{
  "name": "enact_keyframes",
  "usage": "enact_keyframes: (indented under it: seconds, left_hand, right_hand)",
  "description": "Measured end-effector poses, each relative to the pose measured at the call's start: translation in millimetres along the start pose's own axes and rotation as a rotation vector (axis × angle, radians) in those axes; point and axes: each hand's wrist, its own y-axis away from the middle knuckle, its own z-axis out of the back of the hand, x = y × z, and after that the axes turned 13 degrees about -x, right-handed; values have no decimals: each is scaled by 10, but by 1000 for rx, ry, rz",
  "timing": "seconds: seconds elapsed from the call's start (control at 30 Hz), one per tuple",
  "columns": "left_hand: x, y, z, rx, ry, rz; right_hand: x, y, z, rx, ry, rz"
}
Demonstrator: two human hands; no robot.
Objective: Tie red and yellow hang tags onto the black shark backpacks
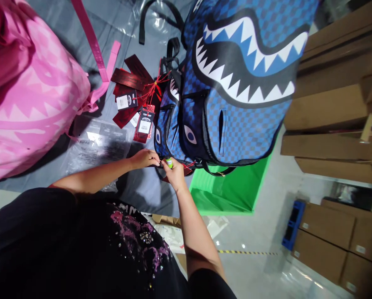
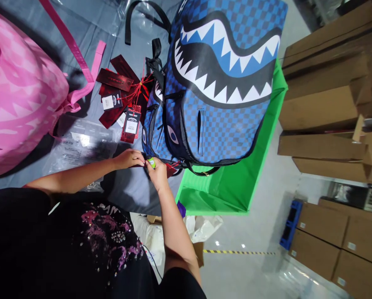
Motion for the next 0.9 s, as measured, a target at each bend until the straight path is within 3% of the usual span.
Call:
enact_keyframes:
  seconds: [0.37, 0.67, 0.8, 0.9]
  left_hand:
    - [-179, 12, 78, 70, -283, -62]
    - [-222, 15, -75, 21, -309, -1]
    - [-243, 34, -100, 97, -319, -36]
    - [-176, -2, -87, 178, -318, -69]
  right_hand:
    - [82, -34, 65, 185, 269, 146]
    - [184, -75, 16, 246, 487, 140]
    - [184, -36, 75, 234, 508, 162]
    - [39, -80, 70, 243, 486, 151]
